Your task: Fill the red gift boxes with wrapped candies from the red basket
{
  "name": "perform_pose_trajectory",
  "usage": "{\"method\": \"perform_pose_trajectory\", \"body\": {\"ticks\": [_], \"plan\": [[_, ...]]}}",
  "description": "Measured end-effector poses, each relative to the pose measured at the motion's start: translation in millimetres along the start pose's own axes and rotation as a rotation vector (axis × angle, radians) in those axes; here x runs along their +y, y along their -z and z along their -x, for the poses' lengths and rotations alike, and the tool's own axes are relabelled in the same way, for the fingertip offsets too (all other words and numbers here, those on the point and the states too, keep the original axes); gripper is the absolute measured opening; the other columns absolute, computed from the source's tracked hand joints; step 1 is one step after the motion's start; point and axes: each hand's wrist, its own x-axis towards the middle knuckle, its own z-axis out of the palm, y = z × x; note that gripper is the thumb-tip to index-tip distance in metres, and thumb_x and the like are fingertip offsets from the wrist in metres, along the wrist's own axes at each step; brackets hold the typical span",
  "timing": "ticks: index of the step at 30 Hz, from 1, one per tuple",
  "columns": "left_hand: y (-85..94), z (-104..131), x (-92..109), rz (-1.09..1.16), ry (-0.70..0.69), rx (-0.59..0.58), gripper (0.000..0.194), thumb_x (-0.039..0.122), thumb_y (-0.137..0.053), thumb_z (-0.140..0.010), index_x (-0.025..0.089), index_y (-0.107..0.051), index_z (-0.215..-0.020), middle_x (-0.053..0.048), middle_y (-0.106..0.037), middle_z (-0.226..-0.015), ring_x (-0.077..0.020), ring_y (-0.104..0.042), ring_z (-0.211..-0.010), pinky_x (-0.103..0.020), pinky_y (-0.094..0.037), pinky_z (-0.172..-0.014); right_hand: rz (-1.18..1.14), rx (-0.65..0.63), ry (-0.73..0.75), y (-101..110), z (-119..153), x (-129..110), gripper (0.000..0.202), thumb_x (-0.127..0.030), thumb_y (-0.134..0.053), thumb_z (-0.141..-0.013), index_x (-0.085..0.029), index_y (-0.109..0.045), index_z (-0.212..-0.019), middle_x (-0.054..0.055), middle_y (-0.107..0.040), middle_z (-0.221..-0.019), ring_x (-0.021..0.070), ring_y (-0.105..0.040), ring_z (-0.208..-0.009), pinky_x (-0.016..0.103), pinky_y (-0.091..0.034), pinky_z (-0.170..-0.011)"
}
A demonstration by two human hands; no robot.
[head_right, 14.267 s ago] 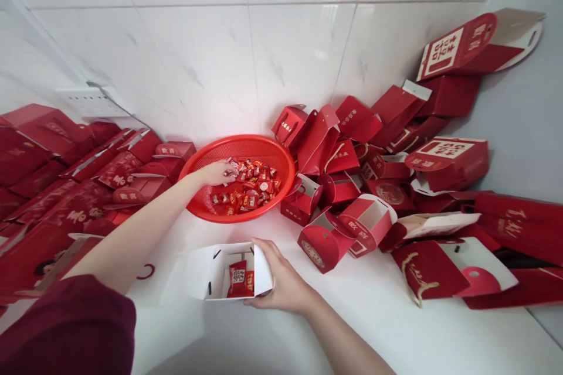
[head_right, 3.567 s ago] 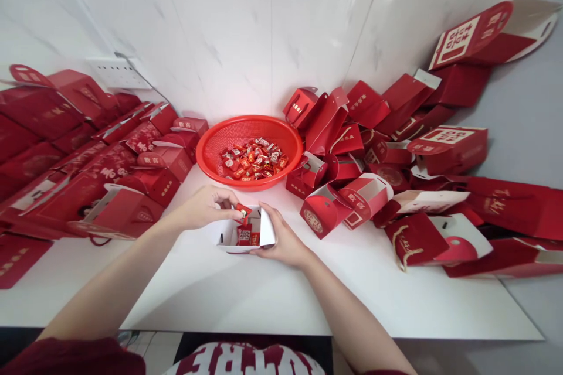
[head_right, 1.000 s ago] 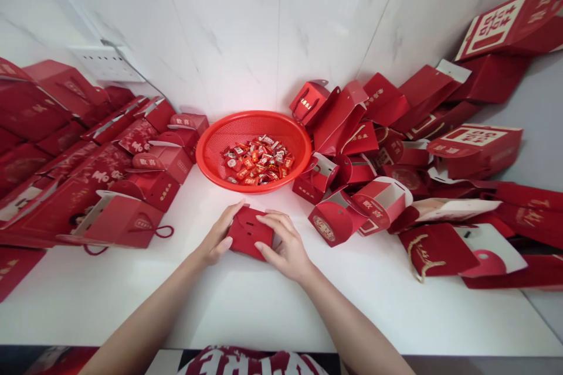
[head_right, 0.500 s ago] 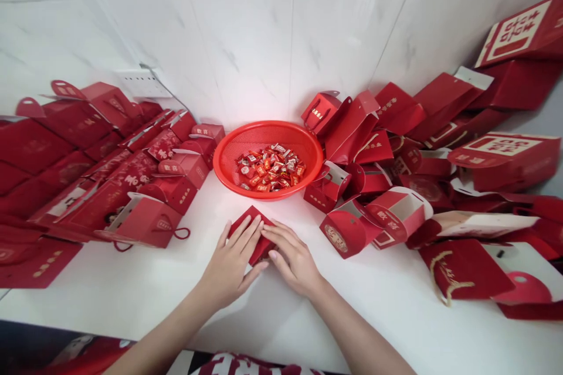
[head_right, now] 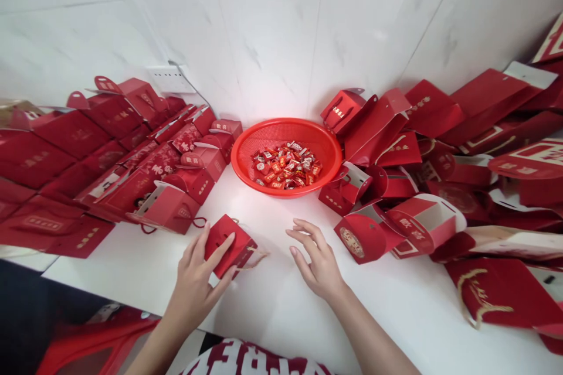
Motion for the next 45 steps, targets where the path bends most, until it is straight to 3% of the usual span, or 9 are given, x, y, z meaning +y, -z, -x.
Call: {"method": "perform_pose_trajectory", "body": {"ticks": [5, 9, 14, 17, 23, 31, 38, 45], "plan": [[22.8, 36.3, -26.2, -0.105, 0.259, 0.017, 0.058, 0.036, -0.062, -0.085, 0.032, -0.052, -0.142, -0.011, -0.029, -0.156, -0.0388, -0.045, -0.125, -0.056, -0.04, -0.105, 0.016, 0.003, -0.023, -0.7, 1.6, 1.4, 0.032, -0.017, -0.052, -0.097, -0.026, -0.057, -0.127, 0.013, -0.053, -0.131, 0.0265, -0.059, -0.117, 0.046, -0.055, -0.093], [34.2, 61.7, -44.5, -0.227, 0.533, 0.023, 0.06, 0.039, -0.057, -0.086, 0.025, -0.049, -0.144, -0.018, -0.032, -0.15, -0.0452, -0.034, -0.136, -0.063, -0.037, -0.106, 0.031, 0.007, -0.034, -2.5, 2.7, 3.1, 0.029, -0.019, -0.052, -0.097, -0.026, -0.059, -0.124, 0.013, -0.055, -0.129, 0.0264, -0.06, -0.113, 0.046, -0.057, -0.091], [43.3, 65.8, -69.0, -0.259, 0.743, 0.079, 0.063, 0.036, -0.052, -0.089, 0.021, -0.041, -0.148, -0.019, -0.027, -0.154, -0.0453, -0.02, -0.145, -0.065, -0.024, -0.114, 0.026, -0.022, -0.037, -5.0, 5.4, 3.4, 0.03, -0.019, -0.052, -0.097, -0.027, -0.058, -0.125, 0.012, -0.055, -0.129, 0.0266, -0.06, -0.113, 0.046, -0.057, -0.09], [49.4, 61.7, -90.0, -0.265, 0.761, 0.087, 0.059, 0.034, -0.046, -0.092, 0.016, -0.041, -0.148, -0.021, -0.023, -0.157, -0.0456, -0.019, -0.146, -0.062, -0.02, -0.117, 0.023, -0.029, -0.036, -5.3, 6.4, 3.6, 0.031, -0.018, -0.052, -0.096, -0.027, -0.058, -0.125, 0.012, -0.055, -0.129, 0.026, -0.06, -0.112, 0.045, -0.057, -0.088], [49.2, 51.5, -129.3, -0.3, 0.717, 0.164, 0.059, 0.035, -0.046, -0.094, 0.017, -0.04, -0.149, -0.019, -0.022, -0.159, -0.0474, -0.015, -0.147, -0.062, -0.022, -0.118, 0.034, -0.016, -0.04, -5.5, 5.5, 5.1, 0.03, -0.018, -0.052, -0.096, -0.027, -0.059, -0.124, 0.012, -0.055, -0.129, 0.0266, -0.06, -0.113, 0.047, -0.056, -0.091], [44.6, 26.7, -151.2, -0.268, 0.767, 0.153, 0.061, 0.047, -0.041, -0.098, 0.019, -0.036, -0.152, -0.025, -0.023, -0.156, -0.05, -0.016, -0.146, -0.065, -0.03, -0.11, 0.032, -0.025, -0.035, -5.8, 6.1, 3.4, 0.03, -0.017, -0.053, -0.096, -0.027, -0.059, -0.123, 0.012, -0.056, -0.128, 0.0262, -0.06, -0.112, 0.045, -0.057, -0.089], [38.6, 19.9, -182.1, -0.296, 0.694, 0.206, 0.06, 0.045, -0.047, -0.097, 0.016, -0.039, -0.15, -0.021, -0.02, -0.158, -0.043, -0.017, -0.146, -0.056, -0.021, -0.116, 0.037, -0.037, -0.034, -6.4, 7.2, 1.8, 0.03, -0.017, -0.053, -0.096, -0.028, -0.059, -0.123, 0.011, -0.056, -0.128, 0.0262, -0.062, -0.11, 0.045, -0.057, -0.088], [42.4, 2.9, -191.9, -0.282, 0.714, 0.185, 0.058, 0.043, -0.047, -0.098, 0.012, -0.043, -0.146, -0.021, -0.018, -0.158, -0.0433, -0.019, -0.144, -0.057, -0.021, -0.115, 0.033, -0.04, -0.017, -5.8, 6.3, -0.1, 0.032, -0.014, -0.054, -0.095, -0.028, -0.059, -0.124, 0.011, -0.055, -0.127, 0.0251, -0.061, -0.109, 0.043, -0.056, -0.088]]}}
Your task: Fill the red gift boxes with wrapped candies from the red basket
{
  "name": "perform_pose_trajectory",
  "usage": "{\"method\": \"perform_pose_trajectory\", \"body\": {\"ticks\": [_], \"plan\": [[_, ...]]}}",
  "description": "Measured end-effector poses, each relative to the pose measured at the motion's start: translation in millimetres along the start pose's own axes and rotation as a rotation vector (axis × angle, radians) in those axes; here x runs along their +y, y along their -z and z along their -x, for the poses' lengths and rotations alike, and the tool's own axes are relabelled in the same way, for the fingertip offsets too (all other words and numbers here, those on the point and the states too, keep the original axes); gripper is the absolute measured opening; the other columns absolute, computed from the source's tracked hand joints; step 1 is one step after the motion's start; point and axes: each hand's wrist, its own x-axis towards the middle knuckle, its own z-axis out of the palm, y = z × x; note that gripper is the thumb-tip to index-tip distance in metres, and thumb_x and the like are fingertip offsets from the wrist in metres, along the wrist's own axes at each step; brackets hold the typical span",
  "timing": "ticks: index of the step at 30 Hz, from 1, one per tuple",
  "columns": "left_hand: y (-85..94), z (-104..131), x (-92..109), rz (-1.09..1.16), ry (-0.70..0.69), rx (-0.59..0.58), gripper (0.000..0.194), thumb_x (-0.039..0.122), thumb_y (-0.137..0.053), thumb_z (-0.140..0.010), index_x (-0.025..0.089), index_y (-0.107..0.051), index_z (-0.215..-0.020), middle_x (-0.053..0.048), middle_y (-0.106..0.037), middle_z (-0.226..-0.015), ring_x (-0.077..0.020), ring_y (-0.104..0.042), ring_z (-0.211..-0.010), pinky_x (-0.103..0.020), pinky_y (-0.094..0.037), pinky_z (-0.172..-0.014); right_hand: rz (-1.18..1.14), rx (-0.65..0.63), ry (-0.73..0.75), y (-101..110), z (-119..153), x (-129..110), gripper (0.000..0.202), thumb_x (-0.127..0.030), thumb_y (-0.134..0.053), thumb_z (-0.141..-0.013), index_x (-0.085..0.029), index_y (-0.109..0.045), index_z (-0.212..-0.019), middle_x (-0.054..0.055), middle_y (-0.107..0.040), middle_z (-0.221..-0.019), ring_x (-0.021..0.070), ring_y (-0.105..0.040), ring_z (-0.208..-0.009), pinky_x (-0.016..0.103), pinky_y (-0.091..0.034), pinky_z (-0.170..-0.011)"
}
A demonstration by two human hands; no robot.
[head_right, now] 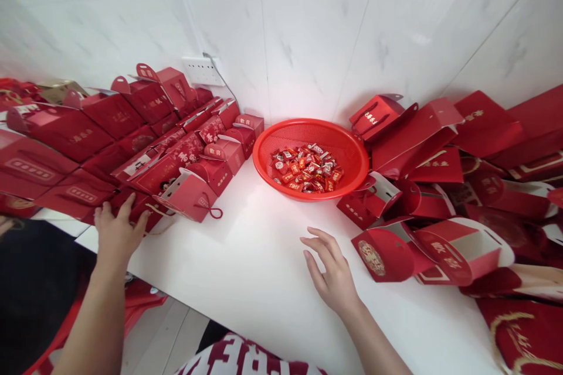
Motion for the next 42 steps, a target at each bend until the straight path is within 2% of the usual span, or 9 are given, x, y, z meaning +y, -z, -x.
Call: {"method": "perform_pose_trajectory", "body": {"ticks": [4, 9, 13, 21, 24, 28, 33, 37, 42], "plan": [[0.2, -2.3, -6.9, -0.028, -0.001, -0.01, 0.059, 0.045, -0.048, -0.097, 0.014, -0.044, -0.147, -0.022, -0.018, -0.159, -0.0445, -0.02, -0.144, -0.055, -0.021, -0.115, -0.012, -0.004, 0.007, 0.4, 0.6, -0.8, 0.033, -0.013, -0.054, -0.095, -0.028, -0.058, -0.124, 0.011, -0.055, -0.128, 0.0246, -0.062, -0.109, 0.041, -0.056, -0.087], [-2.4, -4.6, -26.4, -0.081, -0.021, -0.122, 0.065, 0.05, -0.046, -0.097, 0.021, -0.033, -0.153, -0.022, -0.012, -0.161, -0.0468, -0.02, -0.145, -0.054, -0.024, -0.115, -0.019, -0.015, 0.012, -0.3, 1.3, -0.4, 0.034, -0.012, -0.054, -0.095, -0.027, -0.058, -0.125, 0.011, -0.055, -0.127, 0.0245, -0.061, -0.112, 0.04, -0.055, -0.088], [-7.6, -12.4, -37.6, -0.084, -0.023, -0.121, 0.065, 0.051, -0.046, -0.097, 0.024, -0.029, -0.154, -0.021, -0.007, -0.162, -0.0491, -0.017, -0.145, -0.058, -0.027, -0.112, -0.017, -0.005, 0.017, -1.3, 0.4, 0.9, 0.033, -0.011, -0.054, -0.094, -0.026, -0.059, -0.124, 0.011, -0.055, -0.127, 0.0243, -0.06, -0.114, 0.039, -0.054, -0.091], [-13.4, -15.8, -44.0, -0.105, -0.043, -0.162, 0.07, 0.054, -0.04, -0.097, 0.019, -0.025, -0.156, -0.028, -0.005, -0.158, -0.0521, -0.011, -0.146, -0.057, -0.023, -0.114, -0.024, -0.027, 0.019, -2.3, 2.0, 0.9, 0.034, -0.011, -0.053, -0.095, -0.025, -0.058, -0.125, 0.012, -0.054, -0.129, 0.0238, -0.061, -0.113, 0.039, -0.054, -0.09], [-2.2, -7.3, -43.2, -0.156, -0.011, -0.244, 0.073, 0.058, -0.036, -0.096, 0.02, -0.022, -0.156, -0.03, -0.012, -0.155, -0.0535, -0.017, -0.144, -0.056, -0.028, -0.111, -0.017, -0.023, 0.023, -2.7, 1.3, 1.2, 0.034, -0.011, -0.053, -0.095, -0.025, -0.059, -0.125, 0.012, -0.055, -0.129, 0.0238, -0.06, -0.114, 0.039, -0.054, -0.091], [23.4, 4.8, -36.8, -0.253, 0.094, -0.33, 0.078, 0.068, -0.037, -0.09, 0.026, -0.027, -0.155, -0.027, -0.035, -0.143, -0.0507, -0.042, -0.131, -0.057, -0.041, -0.099, -0.012, -0.014, 0.025, -2.5, 0.4, 2.2, 0.033, -0.011, -0.053, -0.095, -0.025, -0.059, -0.124, 0.012, -0.055, -0.128, 0.0241, -0.06, -0.115, 0.039, -0.053, -0.091], [31.9, 8.9, -33.5, -0.294, 0.213, -0.29, 0.092, 0.082, -0.037, -0.079, 0.026, -0.034, -0.152, -0.024, -0.046, -0.129, -0.0492, -0.049, -0.122, -0.059, -0.039, -0.099, -0.02, -0.024, 0.027, -4.0, 2.1, 2.7, 0.033, -0.011, -0.053, -0.095, -0.025, -0.058, -0.124, 0.012, -0.054, -0.129, 0.0233, -0.059, -0.116, 0.038, -0.054, -0.091], [11.9, 1.1, -45.5, -0.163, 0.08, -0.212, 0.088, 0.074, -0.04, -0.084, 0.021, -0.031, -0.153, -0.023, -0.045, -0.131, -0.045, -0.043, -0.13, -0.052, -0.037, -0.104, -0.024, -0.043, 0.029, -4.3, 2.1, 1.9, 0.033, -0.01, -0.052, -0.096, -0.025, -0.058, -0.125, 0.012, -0.054, -0.13, 0.0219, -0.06, -0.115, 0.036, -0.053, -0.093], [-4.9, -11.4, -53.3, -0.095, -0.017, -0.12, 0.078, 0.065, -0.046, -0.088, 0.017, -0.039, -0.149, -0.022, -0.045, -0.134, -0.0401, -0.043, -0.13, -0.051, -0.034, -0.108, -0.02, -0.027, 0.034, -1.7, 1.5, 0.3, 0.033, -0.01, -0.053, -0.095, -0.025, -0.058, -0.124, 0.011, -0.054, -0.129, 0.0212, -0.06, -0.116, 0.035, -0.052, -0.093]]}}
